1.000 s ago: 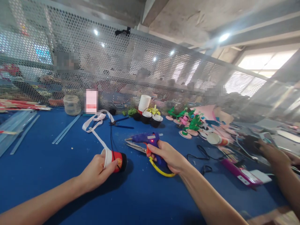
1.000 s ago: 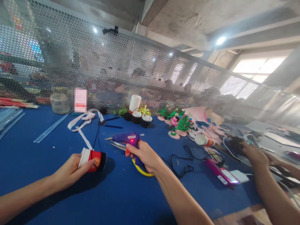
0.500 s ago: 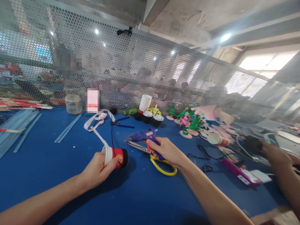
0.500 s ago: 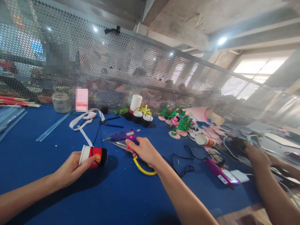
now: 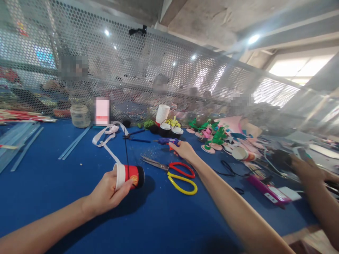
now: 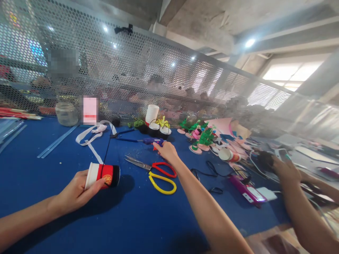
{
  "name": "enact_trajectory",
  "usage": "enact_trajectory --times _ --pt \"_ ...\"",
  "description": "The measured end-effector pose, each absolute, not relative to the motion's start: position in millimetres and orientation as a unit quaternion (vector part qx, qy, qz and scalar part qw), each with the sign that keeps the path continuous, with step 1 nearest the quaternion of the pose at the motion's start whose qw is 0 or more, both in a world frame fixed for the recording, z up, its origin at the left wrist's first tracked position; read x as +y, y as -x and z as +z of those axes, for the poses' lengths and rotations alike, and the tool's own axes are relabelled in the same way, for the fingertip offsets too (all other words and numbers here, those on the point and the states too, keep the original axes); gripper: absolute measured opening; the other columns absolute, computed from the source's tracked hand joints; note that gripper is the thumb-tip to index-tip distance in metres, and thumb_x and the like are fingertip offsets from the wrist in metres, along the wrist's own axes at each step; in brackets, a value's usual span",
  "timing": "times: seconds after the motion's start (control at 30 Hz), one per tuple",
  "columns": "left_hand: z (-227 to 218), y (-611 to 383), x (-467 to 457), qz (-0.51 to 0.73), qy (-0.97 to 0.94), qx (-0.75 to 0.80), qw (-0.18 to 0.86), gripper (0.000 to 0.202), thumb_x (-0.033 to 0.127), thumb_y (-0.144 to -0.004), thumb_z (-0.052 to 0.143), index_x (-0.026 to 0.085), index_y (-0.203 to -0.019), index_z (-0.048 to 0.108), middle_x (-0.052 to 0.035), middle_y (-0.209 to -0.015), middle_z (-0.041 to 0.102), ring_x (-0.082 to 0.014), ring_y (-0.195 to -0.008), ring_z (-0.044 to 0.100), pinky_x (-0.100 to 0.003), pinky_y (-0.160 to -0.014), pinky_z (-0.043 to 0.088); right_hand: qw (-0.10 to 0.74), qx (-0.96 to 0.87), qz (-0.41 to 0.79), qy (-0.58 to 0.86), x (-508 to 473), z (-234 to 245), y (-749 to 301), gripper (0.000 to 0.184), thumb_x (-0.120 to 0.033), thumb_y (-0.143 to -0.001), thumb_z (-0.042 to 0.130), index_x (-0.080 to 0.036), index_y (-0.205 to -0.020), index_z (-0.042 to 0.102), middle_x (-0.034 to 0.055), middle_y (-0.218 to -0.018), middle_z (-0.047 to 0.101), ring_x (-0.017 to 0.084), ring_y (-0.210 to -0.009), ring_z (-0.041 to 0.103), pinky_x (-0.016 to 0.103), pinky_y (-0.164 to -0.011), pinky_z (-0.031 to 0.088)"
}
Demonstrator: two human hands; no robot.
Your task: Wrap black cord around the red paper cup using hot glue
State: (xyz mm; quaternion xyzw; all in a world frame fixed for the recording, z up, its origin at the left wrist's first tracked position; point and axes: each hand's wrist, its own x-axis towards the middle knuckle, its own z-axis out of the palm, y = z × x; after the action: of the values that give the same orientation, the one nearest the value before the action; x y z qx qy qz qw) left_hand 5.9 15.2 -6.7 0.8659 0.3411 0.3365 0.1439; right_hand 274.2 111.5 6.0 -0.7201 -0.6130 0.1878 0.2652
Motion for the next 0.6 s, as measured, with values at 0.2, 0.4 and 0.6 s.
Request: enact_trajectory --times 0.2,0.4,0.6 --pt "-11 -5 16 0.333 -0.871 0.333 0.139 0.032 0.019 -0.079 0.037 0.017 -0.047 0.035 0.0029 -0.047 0.039 -0.0080 -0.045 0.033 -0.021 -0.045 0.026 0.250 -0.623 0.163 0.723 118 -1 -258 0.023 -0.032 -0.081 0.046 -0.013 -0.092 0.055 0.0050 -0.093 0.056 0.016 -0.081 0.054 0.033 -0.070 0.044" --pt "-9 -7 15 0.325 -0.872 0.335 0.149 0.031 0.019 -0.079 0.037 0.016 -0.050 0.044 0.0017 -0.047 0.043 -0.0082 -0.045 0.036 -0.021 -0.046 0.029 0.261 -0.708 0.201 0.625 90 23 -206 0.036 -0.045 -0.074 0.049 -0.014 -0.060 0.060 0.0079 -0.067 0.060 0.022 -0.079 0.054 0.030 -0.065 0.039" --pt "-10 -7 15 0.317 -0.874 0.330 0.165 0.030 0.018 -0.079 0.036 0.014 -0.052 0.048 0.0013 -0.049 0.045 -0.0076 -0.044 0.036 -0.020 -0.044 0.028 0.283 -0.755 0.447 0.387 57 22 -155 0.037 -0.050 -0.070 0.049 -0.015 -0.071 0.060 -0.0004 -0.067 0.058 0.011 -0.062 0.050 0.022 -0.058 0.038"
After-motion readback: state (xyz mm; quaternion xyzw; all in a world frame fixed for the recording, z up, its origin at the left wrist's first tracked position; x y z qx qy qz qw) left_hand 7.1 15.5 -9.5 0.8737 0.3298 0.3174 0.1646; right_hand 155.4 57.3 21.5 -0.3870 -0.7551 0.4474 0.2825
